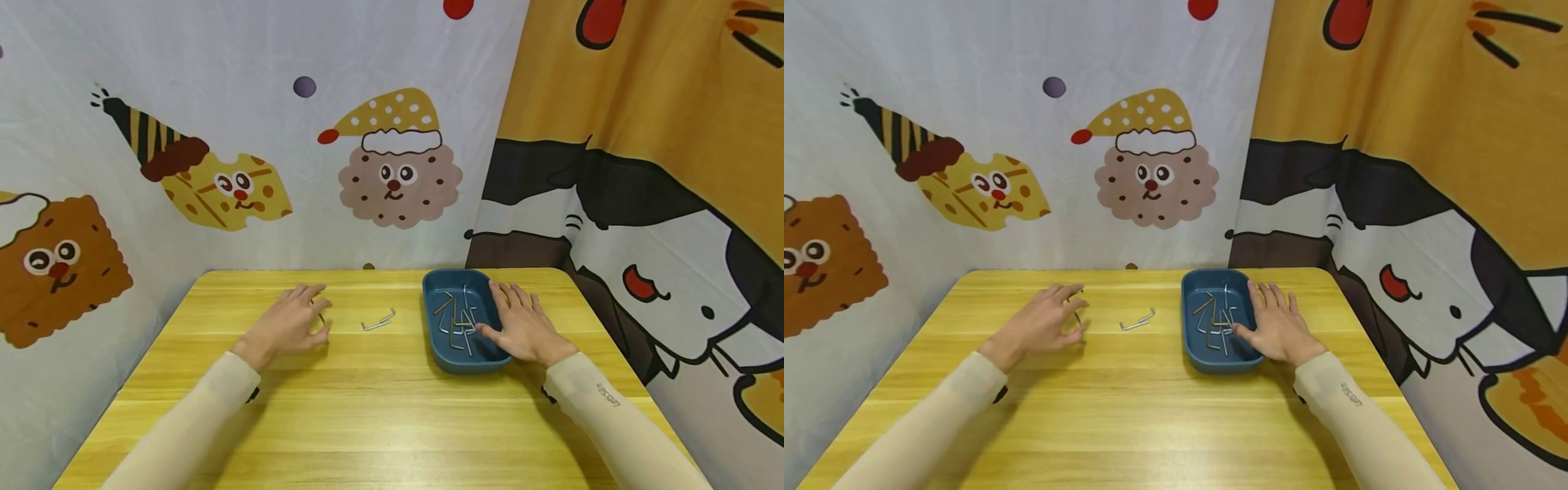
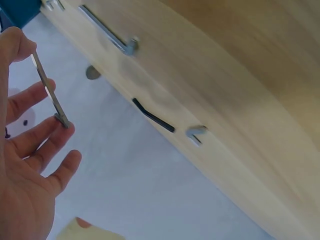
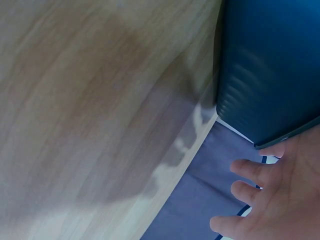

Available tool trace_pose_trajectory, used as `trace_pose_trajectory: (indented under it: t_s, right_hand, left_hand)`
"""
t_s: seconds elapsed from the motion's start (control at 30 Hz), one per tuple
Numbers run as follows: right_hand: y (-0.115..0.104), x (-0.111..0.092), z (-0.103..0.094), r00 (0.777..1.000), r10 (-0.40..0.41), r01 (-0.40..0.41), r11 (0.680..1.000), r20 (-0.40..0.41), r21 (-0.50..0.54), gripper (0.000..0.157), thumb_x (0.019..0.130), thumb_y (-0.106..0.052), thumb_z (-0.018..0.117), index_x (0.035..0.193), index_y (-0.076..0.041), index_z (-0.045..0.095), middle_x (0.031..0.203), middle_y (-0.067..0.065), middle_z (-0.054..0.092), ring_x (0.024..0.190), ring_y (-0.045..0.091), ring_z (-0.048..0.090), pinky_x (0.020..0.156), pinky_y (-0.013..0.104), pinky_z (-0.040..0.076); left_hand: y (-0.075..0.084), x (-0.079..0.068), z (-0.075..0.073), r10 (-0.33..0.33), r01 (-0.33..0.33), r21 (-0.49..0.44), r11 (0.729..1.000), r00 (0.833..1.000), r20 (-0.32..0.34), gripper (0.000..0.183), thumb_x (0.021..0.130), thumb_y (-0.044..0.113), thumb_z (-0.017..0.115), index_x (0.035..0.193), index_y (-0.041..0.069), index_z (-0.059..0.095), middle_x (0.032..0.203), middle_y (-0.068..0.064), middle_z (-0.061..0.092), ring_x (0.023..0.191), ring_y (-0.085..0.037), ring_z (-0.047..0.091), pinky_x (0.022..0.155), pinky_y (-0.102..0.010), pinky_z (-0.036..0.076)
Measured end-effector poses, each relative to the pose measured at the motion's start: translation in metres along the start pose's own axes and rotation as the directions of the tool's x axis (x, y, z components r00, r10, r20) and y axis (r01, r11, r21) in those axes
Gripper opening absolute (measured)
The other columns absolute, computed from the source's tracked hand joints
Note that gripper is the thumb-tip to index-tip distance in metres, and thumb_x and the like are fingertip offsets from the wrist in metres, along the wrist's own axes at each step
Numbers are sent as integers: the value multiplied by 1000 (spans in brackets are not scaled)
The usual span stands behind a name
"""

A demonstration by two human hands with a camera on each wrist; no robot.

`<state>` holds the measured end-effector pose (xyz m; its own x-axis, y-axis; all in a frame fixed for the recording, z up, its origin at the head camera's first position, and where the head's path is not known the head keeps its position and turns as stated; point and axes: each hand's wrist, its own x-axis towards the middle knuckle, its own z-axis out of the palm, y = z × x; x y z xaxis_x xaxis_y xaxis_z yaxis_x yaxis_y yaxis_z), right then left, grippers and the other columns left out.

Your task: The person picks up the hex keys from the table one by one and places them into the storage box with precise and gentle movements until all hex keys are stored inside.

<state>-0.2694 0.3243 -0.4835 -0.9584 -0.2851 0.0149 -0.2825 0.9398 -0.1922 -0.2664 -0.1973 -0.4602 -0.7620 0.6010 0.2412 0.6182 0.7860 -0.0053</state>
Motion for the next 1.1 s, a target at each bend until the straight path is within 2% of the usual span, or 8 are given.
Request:
trace_pose_trajectory:
  t_s: [0.27, 0.53, 0.9, 1.1]
  right_hand:
    - [0, 1, 0, 1000, 0, 0, 1000, 5, -1, 109, 114, -73, 58, 187, -6, 14, 189, 34, 27, 177, 61, 19, 139, 87, 12]
    - [0, 1, 0, 1000, -2, 2, 1000, 8, -4, 109, 114, -74, 56, 187, -6, 14, 189, 34, 27, 177, 61, 19, 139, 88, 12]
    - [0, 1, 0, 1000, 4, -4, 1000, 15, 4, 108, 114, -72, 58, 188, -6, 13, 189, 34, 26, 177, 60, 18, 140, 87, 11]
    - [0, 1, 0, 1000, 6, -6, 1000, 10, 10, 107, 114, -68, 61, 187, -6, 14, 189, 34, 26, 177, 60, 18, 140, 87, 11]
  left_hand:
    - [19, 12, 1, 36, -36, 3, 999, 999, -39, 43, 105, 34, 81, 138, 7, 79, 164, -27, 64, 142, -47, 67, 114, -70, 61]
    - [38, 22, 1, 74, -74, 9, 997, 996, -57, 42, 106, 37, 82, 138, 10, 79, 167, -24, 63, 146, -45, 66, 119, -66, 60]
    - [56, 39, -1, 143, -141, 29, 990, 985, -101, 26, 105, 36, 83, 114, 11, 81, 166, -25, 64, 143, -44, 68, 116, -63, 63]
    - [66, 52, -4, 180, -176, 42, 983, 975, -128, 28, 105, 37, 83, 115, 11, 81, 166, -25, 64, 144, -43, 68, 119, -61, 63]
